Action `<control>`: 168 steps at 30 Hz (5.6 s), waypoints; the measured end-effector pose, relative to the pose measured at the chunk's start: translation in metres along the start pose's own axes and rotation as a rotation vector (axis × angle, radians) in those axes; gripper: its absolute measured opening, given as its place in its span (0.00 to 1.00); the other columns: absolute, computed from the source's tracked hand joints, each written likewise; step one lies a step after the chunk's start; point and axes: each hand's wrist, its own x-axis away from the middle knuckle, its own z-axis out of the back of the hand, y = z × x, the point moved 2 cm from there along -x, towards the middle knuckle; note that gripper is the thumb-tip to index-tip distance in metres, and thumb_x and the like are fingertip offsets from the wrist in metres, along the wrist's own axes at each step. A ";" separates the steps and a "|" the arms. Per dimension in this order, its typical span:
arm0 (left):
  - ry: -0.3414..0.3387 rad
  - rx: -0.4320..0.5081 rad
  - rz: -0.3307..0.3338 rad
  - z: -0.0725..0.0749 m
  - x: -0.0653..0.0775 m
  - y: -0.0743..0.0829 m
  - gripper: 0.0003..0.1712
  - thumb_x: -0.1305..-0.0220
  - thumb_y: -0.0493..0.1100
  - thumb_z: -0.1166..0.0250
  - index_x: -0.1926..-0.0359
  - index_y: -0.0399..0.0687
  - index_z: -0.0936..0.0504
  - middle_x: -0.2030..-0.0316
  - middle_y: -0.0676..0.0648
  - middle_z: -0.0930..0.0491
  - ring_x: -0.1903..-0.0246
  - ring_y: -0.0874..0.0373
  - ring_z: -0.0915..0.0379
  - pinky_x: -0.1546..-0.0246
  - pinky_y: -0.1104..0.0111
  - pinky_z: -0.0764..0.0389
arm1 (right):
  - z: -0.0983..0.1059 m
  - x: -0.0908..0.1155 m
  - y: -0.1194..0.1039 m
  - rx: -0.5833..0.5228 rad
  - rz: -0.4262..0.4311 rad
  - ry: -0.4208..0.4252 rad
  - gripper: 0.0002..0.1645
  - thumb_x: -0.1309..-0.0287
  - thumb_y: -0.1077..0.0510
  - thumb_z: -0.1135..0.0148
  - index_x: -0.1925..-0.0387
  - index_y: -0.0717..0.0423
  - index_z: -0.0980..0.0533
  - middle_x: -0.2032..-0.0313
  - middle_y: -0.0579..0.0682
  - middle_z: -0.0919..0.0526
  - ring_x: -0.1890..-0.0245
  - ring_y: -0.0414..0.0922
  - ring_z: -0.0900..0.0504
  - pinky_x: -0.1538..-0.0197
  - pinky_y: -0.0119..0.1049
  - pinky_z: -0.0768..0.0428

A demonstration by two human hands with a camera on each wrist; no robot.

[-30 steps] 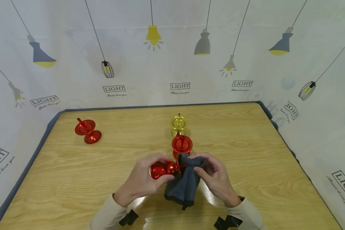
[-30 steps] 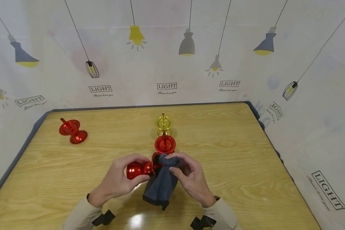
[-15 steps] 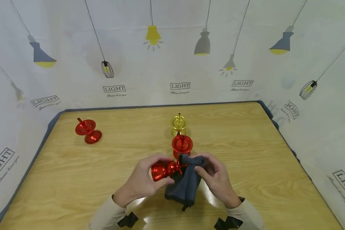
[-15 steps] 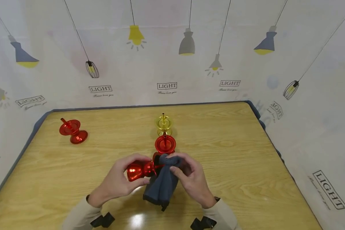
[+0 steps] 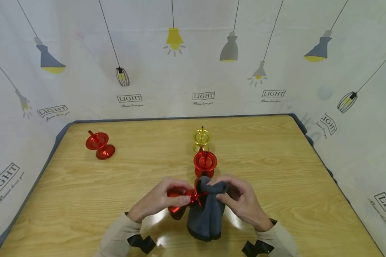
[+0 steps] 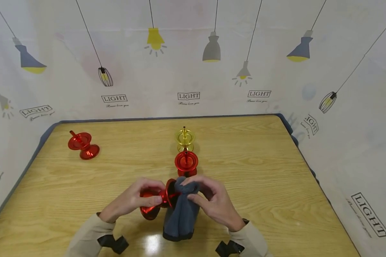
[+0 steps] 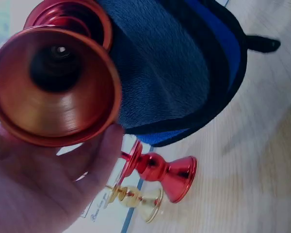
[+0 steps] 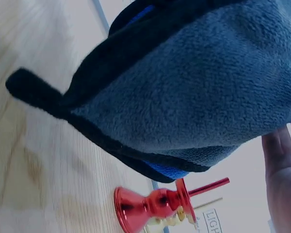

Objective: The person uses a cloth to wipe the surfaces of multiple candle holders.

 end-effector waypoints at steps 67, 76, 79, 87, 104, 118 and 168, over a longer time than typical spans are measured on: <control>0.126 -0.216 -0.093 -0.010 0.003 0.012 0.17 0.31 0.43 0.33 0.45 0.42 0.18 0.54 0.46 0.13 0.57 0.62 0.16 0.56 0.68 0.14 | -0.001 0.002 0.002 0.018 -0.116 0.137 0.14 0.36 0.75 0.42 0.49 0.71 0.25 0.52 0.44 0.16 0.53 0.38 0.17 0.52 0.30 0.19; 0.319 -0.270 -0.236 -0.011 0.004 0.018 0.17 0.42 0.38 0.24 0.52 0.43 0.17 0.61 0.46 0.13 0.64 0.62 0.15 0.64 0.68 0.13 | -0.003 -0.001 0.007 -0.038 -0.112 0.173 0.13 0.35 0.75 0.43 0.49 0.73 0.27 0.51 0.43 0.16 0.51 0.39 0.17 0.48 0.31 0.19; 0.271 -0.275 -0.184 -0.007 0.004 0.018 0.12 0.37 0.40 0.28 0.53 0.43 0.15 0.62 0.47 0.12 0.65 0.63 0.15 0.64 0.68 0.13 | -0.004 -0.001 0.007 -0.040 -0.109 0.164 0.14 0.35 0.75 0.43 0.49 0.73 0.27 0.51 0.43 0.16 0.50 0.40 0.17 0.47 0.31 0.20; 0.108 -0.224 -0.002 0.010 -0.003 0.005 0.15 0.26 0.47 0.40 0.51 0.42 0.14 0.61 0.47 0.12 0.64 0.66 0.19 0.60 0.70 0.18 | -0.006 -0.004 0.012 -0.024 -0.129 0.134 0.15 0.35 0.74 0.42 0.47 0.69 0.26 0.48 0.44 0.17 0.46 0.41 0.18 0.44 0.32 0.20; 0.484 -0.645 -0.453 -0.006 0.004 0.006 0.27 0.53 0.39 0.19 0.50 0.41 0.17 0.57 0.47 0.14 0.59 0.58 0.18 0.59 0.69 0.15 | -0.015 -0.007 0.018 -0.153 -0.205 0.262 0.16 0.32 0.71 0.43 0.44 0.63 0.25 0.50 0.44 0.16 0.52 0.38 0.18 0.53 0.30 0.19; 0.170 -0.262 -0.032 0.010 0.002 0.007 0.11 0.32 0.45 0.33 0.54 0.44 0.13 0.65 0.48 0.12 0.69 0.67 0.19 0.67 0.70 0.17 | -0.011 -0.006 0.017 -0.074 -0.125 0.143 0.15 0.34 0.73 0.42 0.47 0.71 0.27 0.49 0.44 0.17 0.47 0.40 0.18 0.45 0.31 0.20; 0.186 -0.248 -0.109 0.002 0.012 0.011 0.10 0.32 0.42 0.33 0.52 0.44 0.15 0.60 0.47 0.13 0.62 0.64 0.16 0.60 0.70 0.14 | -0.021 0.001 0.015 -0.236 -0.190 0.174 0.15 0.31 0.72 0.45 0.46 0.64 0.25 0.49 0.46 0.17 0.47 0.41 0.19 0.44 0.32 0.21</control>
